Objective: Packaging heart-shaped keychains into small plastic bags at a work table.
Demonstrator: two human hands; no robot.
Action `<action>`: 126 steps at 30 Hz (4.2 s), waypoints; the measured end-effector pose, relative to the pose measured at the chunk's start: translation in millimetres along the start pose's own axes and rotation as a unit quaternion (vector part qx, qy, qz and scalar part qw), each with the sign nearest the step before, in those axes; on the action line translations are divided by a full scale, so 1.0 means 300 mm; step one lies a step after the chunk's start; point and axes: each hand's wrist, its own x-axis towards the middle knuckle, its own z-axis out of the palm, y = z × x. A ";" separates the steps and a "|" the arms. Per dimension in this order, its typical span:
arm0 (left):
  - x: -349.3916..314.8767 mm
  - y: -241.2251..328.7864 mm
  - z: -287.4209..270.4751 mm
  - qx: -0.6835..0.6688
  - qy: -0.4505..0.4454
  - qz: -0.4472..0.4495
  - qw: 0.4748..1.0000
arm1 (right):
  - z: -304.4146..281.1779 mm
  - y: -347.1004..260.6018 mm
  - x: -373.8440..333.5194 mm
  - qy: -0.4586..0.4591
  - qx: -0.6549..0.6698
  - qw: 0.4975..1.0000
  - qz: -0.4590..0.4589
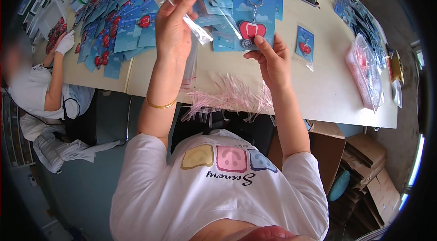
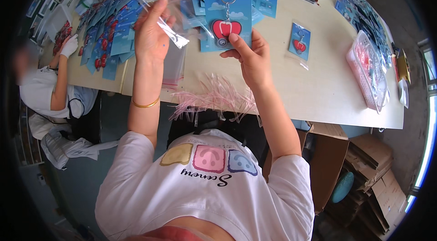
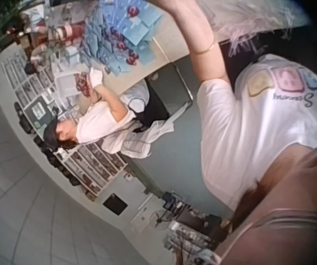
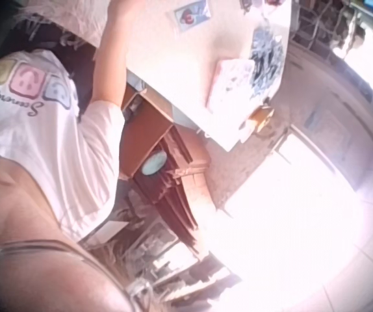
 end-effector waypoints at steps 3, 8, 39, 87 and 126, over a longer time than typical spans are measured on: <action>0.041 0.021 -0.062 -0.036 0.033 0.008 0.999 | -0.008 -0.009 -0.023 -0.018 0.066 0.997 0.037; 0.037 0.012 -0.058 -0.018 0.088 0.031 0.995 | -0.005 -0.007 -0.025 -0.026 0.079 0.995 0.053; -0.140 -0.050 0.147 -0.008 -0.083 0.034 0.996 | 0.091 0.077 -0.012 0.067 -0.527 0.756 -0.383; -0.092 -0.015 0.145 -0.044 -0.079 -0.042 0.995 | 0.005 0.031 -0.208 0.055 -0.093 0.994 -0.029; -0.105 -0.107 -0.114 0.531 -0.223 0.024 0.817 | -0.367 -0.047 -0.045 0.087 -0.270 0.959 0.013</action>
